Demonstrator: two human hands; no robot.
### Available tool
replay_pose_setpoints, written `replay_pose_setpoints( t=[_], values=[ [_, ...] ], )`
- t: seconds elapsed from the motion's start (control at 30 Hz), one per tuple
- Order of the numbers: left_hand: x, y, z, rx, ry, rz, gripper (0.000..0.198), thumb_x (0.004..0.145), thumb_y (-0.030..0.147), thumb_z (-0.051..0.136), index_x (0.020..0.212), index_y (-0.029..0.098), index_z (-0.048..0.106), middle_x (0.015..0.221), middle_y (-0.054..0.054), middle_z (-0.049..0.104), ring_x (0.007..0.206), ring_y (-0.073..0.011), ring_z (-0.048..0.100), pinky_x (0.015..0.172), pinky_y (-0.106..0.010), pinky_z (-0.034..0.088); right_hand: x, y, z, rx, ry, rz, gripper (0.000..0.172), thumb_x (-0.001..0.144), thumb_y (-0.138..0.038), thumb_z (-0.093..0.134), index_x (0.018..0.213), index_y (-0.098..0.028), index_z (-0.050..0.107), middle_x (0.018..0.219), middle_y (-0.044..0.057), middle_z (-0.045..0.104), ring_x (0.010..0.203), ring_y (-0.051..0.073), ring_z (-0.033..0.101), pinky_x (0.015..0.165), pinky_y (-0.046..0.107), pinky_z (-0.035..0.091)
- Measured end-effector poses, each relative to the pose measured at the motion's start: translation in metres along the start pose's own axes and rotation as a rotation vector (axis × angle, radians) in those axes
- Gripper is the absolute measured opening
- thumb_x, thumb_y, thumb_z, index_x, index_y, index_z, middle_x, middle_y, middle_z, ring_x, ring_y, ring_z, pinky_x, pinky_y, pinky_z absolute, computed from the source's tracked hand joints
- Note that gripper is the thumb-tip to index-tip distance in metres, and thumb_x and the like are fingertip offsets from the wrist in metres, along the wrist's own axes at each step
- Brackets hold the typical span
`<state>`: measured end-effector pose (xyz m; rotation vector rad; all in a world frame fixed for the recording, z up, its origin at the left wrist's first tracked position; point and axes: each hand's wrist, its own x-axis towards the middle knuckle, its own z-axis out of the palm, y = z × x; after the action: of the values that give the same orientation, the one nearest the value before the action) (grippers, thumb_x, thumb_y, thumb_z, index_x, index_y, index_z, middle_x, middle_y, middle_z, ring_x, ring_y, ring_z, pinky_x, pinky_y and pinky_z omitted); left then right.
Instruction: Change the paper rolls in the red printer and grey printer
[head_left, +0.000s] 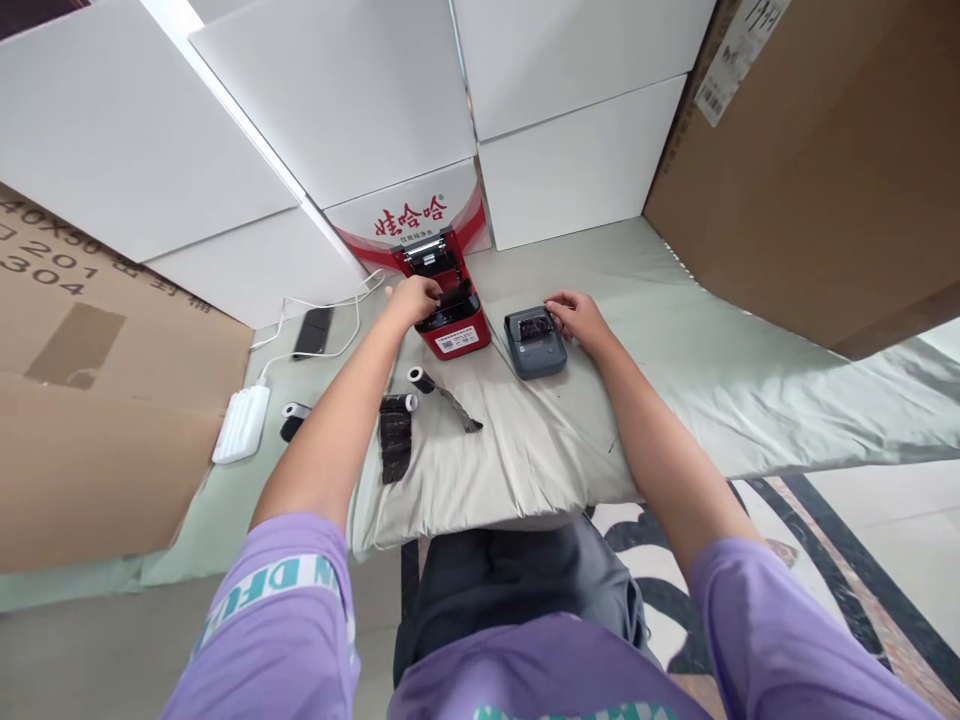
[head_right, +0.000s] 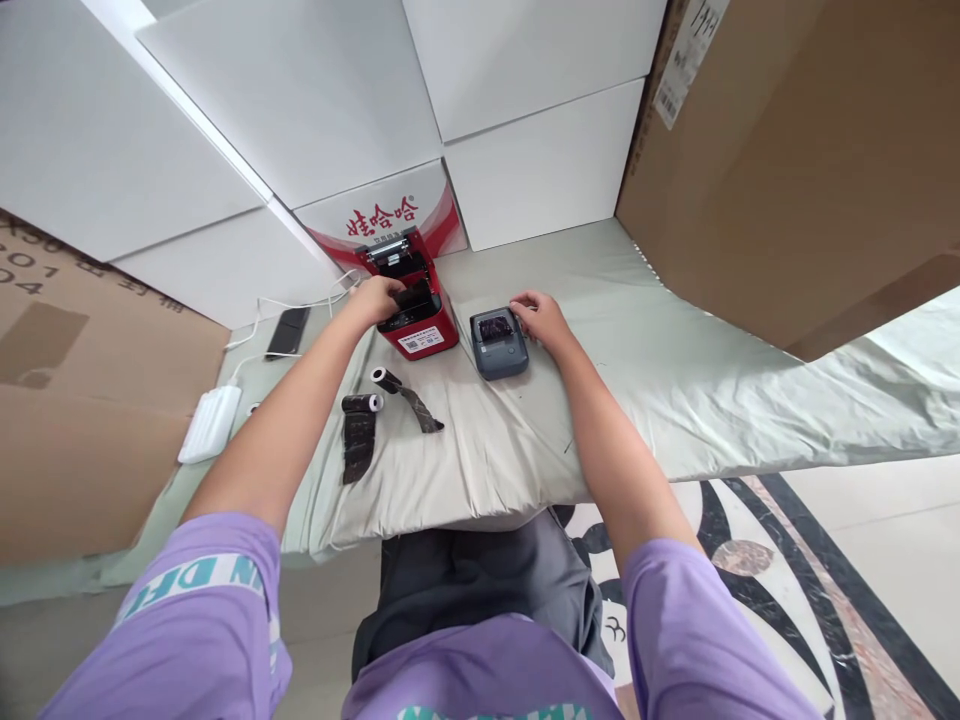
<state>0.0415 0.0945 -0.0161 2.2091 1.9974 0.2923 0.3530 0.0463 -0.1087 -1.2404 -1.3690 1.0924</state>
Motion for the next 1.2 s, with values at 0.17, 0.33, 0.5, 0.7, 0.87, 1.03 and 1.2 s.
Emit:
replay_pose_setpoints(
  t=[0.17, 0.33, 0.5, 0.7, 0.87, 1.03, 1.2],
  values=[
    [-0.001, 0.013, -0.01, 0.134, -0.03, -0.059, 0.019, 0.073, 0.011, 0.066, 0.086, 0.02, 0.077, 0.098, -0.015, 0.078, 0.11, -0.0385, 0.068, 0.105, -0.055, 0.039, 0.001, 0.003, 0.001, 0.018, 0.004, -0.008, 0.027, 0.079, -0.044, 0.07, 0.091, -0.019, 0.065, 0.062, -0.001, 0.055, 0.045, 0.01, 0.045, 0.037, 0.025, 0.033],
    [-0.016, 0.014, -0.028, 0.036, 0.464, 0.109, 0.031, 0.091, 0.022, 0.048, 0.11, 0.024, 0.073, 0.122, -0.011, 0.072, 0.124, -0.0319, 0.059, 0.107, -0.047, 0.038, 0.0, 0.0, 0.001, 0.015, 0.009, 0.001, 0.024, 0.08, -0.04, 0.069, 0.091, -0.019, 0.066, 0.065, 0.0, 0.057, 0.046, 0.01, 0.046, 0.037, 0.026, 0.034],
    [-0.015, 0.016, -0.031, -0.022, 0.378, 0.127, 0.046, 0.089, 0.026, 0.054, 0.134, 0.027, 0.063, 0.145, -0.01, 0.06, 0.14, -0.0335, 0.044, 0.114, -0.05, 0.029, 0.0, -0.002, 0.001, 0.004, 0.006, 0.014, 0.024, 0.082, -0.04, 0.069, 0.092, -0.019, 0.066, 0.064, 0.0, 0.057, 0.045, 0.01, 0.045, 0.037, 0.025, 0.034],
    [-0.017, 0.014, -0.029, 0.066, 0.354, 0.11, 0.052, 0.091, 0.023, 0.049, 0.141, 0.028, 0.059, 0.15, -0.007, 0.058, 0.139, -0.0302, 0.045, 0.113, -0.05, 0.029, -0.001, -0.001, 0.001, 0.013, 0.011, -0.005, 0.022, 0.081, -0.037, 0.068, 0.092, -0.018, 0.066, 0.064, -0.001, 0.056, 0.046, 0.01, 0.046, 0.037, 0.025, 0.032],
    [-0.038, 0.018, -0.035, 0.118, 0.306, 0.13, 0.042, 0.096, 0.027, 0.045, 0.13, 0.025, 0.068, 0.137, -0.008, 0.068, 0.129, -0.0302, 0.054, 0.111, -0.048, 0.032, -0.001, -0.001, 0.001, 0.011, 0.016, -0.002, 0.022, 0.08, -0.037, 0.067, 0.091, -0.018, 0.066, 0.062, -0.001, 0.056, 0.045, 0.011, 0.045, 0.037, 0.026, 0.033],
    [-0.061, 0.021, -0.03, 0.139, 0.27, 0.152, 0.042, 0.098, 0.027, 0.04, 0.126, 0.025, 0.072, 0.126, -0.008, 0.074, 0.12, -0.0284, 0.062, 0.106, -0.044, 0.039, -0.002, -0.002, 0.001, 0.016, 0.02, -0.017, 0.022, 0.08, -0.037, 0.067, 0.09, -0.018, 0.066, 0.061, -0.001, 0.055, 0.044, 0.011, 0.045, 0.038, 0.026, 0.032],
    [-0.067, 0.025, -0.026, 0.138, 0.165, 0.181, 0.043, 0.101, 0.035, 0.038, 0.117, 0.024, 0.076, 0.118, -0.009, 0.077, 0.114, -0.0287, 0.067, 0.099, -0.039, 0.044, -0.001, -0.001, 0.001, 0.006, 0.023, -0.009, 0.024, 0.079, -0.038, 0.067, 0.09, -0.018, 0.066, 0.059, -0.002, 0.054, 0.043, 0.011, 0.043, 0.038, 0.027, 0.032]
  ],
)
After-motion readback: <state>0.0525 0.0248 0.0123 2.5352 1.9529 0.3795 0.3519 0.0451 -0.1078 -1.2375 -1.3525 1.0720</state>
